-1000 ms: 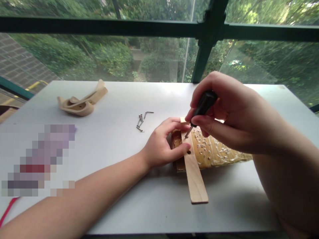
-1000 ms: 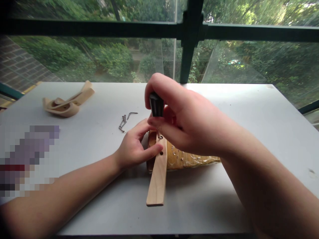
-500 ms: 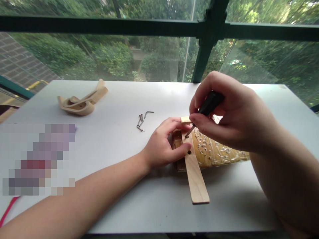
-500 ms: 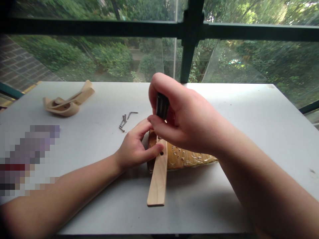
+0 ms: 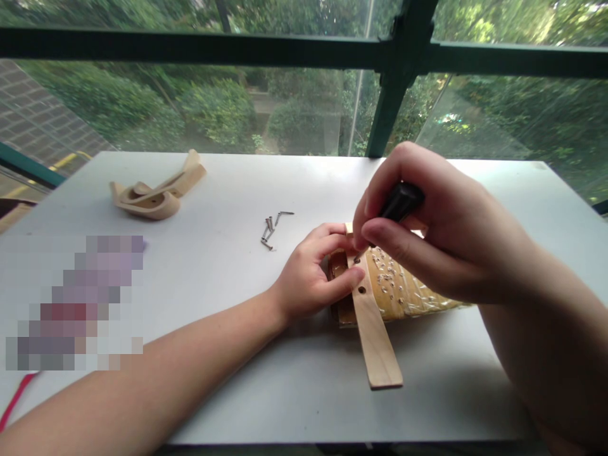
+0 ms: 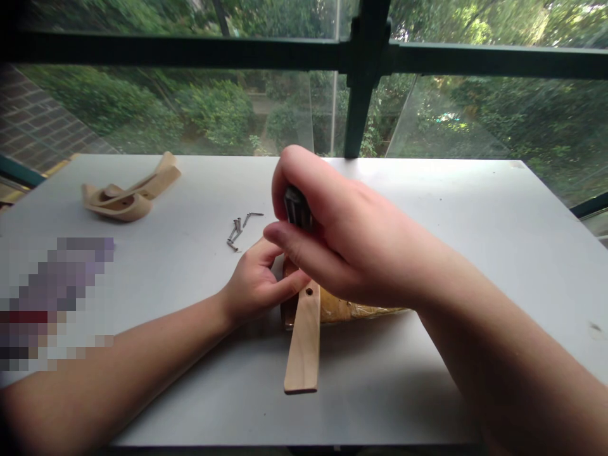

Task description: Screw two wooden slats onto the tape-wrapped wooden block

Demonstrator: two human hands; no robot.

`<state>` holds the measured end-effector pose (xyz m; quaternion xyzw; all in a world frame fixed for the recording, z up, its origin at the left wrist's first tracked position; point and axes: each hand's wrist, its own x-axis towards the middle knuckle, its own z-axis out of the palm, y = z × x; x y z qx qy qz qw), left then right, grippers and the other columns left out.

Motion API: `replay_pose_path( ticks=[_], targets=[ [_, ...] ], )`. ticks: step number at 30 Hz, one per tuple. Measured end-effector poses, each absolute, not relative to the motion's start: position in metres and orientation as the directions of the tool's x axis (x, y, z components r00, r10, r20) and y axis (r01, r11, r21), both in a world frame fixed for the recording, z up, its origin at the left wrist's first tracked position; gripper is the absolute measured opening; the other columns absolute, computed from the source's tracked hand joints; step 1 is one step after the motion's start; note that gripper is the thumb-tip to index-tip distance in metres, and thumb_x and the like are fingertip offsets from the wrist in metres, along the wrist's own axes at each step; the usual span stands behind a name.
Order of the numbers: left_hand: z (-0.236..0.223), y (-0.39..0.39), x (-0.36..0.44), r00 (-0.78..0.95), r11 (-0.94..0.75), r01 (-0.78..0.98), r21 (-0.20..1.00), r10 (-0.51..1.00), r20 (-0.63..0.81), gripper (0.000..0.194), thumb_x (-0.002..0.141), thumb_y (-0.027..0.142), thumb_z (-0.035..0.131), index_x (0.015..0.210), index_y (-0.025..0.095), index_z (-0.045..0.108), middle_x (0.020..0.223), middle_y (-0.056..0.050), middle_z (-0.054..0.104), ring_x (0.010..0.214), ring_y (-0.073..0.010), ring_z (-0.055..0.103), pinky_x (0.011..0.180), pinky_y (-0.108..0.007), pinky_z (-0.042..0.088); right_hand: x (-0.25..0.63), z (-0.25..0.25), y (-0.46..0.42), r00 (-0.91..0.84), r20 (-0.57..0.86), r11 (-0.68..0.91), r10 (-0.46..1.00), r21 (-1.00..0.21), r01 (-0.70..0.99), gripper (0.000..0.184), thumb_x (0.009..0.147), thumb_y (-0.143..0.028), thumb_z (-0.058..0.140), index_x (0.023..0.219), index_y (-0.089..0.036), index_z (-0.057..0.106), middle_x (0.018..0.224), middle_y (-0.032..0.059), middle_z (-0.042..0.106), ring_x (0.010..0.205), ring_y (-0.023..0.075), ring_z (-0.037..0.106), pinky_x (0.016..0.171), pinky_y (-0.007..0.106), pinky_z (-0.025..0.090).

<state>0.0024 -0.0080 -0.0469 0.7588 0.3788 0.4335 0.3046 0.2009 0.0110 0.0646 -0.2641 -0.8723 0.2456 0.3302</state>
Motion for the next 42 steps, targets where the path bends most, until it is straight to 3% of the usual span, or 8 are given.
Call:
replay_pose_path(
  ticks=[5, 22, 29, 32, 36, 42],
  targets=[
    [-0.043, -0.007, 0.004, 0.361, -0.528, 0.275, 0.803, 0.831, 0.423, 0.032, 0.085, 0.032, 0.072, 0.114, 0.02, 0.068, 0.125, -0.01, 0.063, 0.119, -0.0245, 0.061, 0.107, -0.038, 0.05, 0.201, 0.067, 0.007, -0.657, 0.369, 0.667, 0.657, -0.691, 0.279, 0.025, 0.087, -0.01, 0.058, 0.107, -0.023, 0.055, 0.096, 0.0046, 0.064, 0.083, 0.0197, 0.061, 0.067, 0.033, 0.053],
    [-0.046, -0.008, 0.004, 0.339, -0.508, 0.282, 0.814, 0.847, 0.41, 0.031, 0.083, 0.032, 0.075, 0.11, 0.019, 0.068, 0.126, -0.008, 0.063, 0.118, -0.0244, 0.062, 0.101, -0.035, 0.055, 0.202, 0.064, 0.016, -0.633, 0.49, 0.792, 0.599, -0.481, 0.377, 0.026, 0.082, -0.026, 0.077, 0.087, -0.024, 0.052, 0.073, -0.0029, 0.059, 0.061, 0.0119, 0.049, 0.049, 0.028, 0.036],
    [-0.044, -0.009, 0.005, 0.315, -0.503, 0.27, 0.821, 0.852, 0.418, 0.027, 0.082, 0.028, 0.075, 0.106, 0.019, 0.068, 0.114, -0.007, 0.064, 0.1, -0.019, 0.066, 0.094, -0.032, 0.057, 0.197, 0.061, 0.012, -0.596, 0.544, 0.805, 0.591, -0.443, 0.395, 0.031, 0.076, -0.013, 0.073, 0.071, -0.023, 0.044, 0.073, -0.001, 0.062, 0.059, 0.0124, 0.043, 0.051, 0.033, 0.033],
    [-0.044, -0.009, 0.005, 0.311, -0.515, 0.285, 0.809, 0.848, 0.43, 0.029, 0.082, 0.03, 0.076, 0.108, 0.019, 0.069, 0.116, -0.007, 0.065, 0.1, -0.0196, 0.067, 0.094, -0.032, 0.058, 0.193, 0.057, 0.01, -0.567, 0.577, 0.804, 0.588, -0.492, 0.333, 0.025, 0.074, -0.006, 0.07, 0.075, -0.023, 0.052, 0.078, -0.0007, 0.063, 0.06, 0.0123, 0.047, 0.054, 0.032, 0.041],
    [-0.044, -0.008, 0.004, 0.328, -0.517, 0.311, 0.797, 0.846, 0.421, 0.033, 0.082, 0.035, 0.077, 0.111, 0.02, 0.07, 0.12, -0.008, 0.066, 0.107, -0.0224, 0.066, 0.097, -0.034, 0.056, 0.19, 0.054, 0.013, -0.542, 0.541, 0.715, 0.643, -0.678, 0.172, 0.038, 0.079, -0.001, 0.066, 0.11, -0.022, 0.06, 0.091, 0.001, 0.068, 0.075, 0.0153, 0.066, 0.064, 0.03, 0.057],
    [-0.043, -0.008, 0.004, 0.333, -0.51, 0.299, 0.807, 0.848, 0.413, 0.03, 0.083, 0.036, 0.077, 0.107, 0.019, 0.07, 0.116, -0.007, 0.066, 0.098, -0.0188, 0.066, 0.091, -0.032, 0.057, 0.197, 0.051, 0.02, -0.581, 0.467, 0.649, 0.666, -0.748, 0.143, 0.03, 0.089, -0.019, 0.07, 0.113, -0.025, 0.055, 0.086, -0.0003, 0.068, 0.07, 0.0145, 0.065, 0.061, 0.028, 0.054]
  ],
)
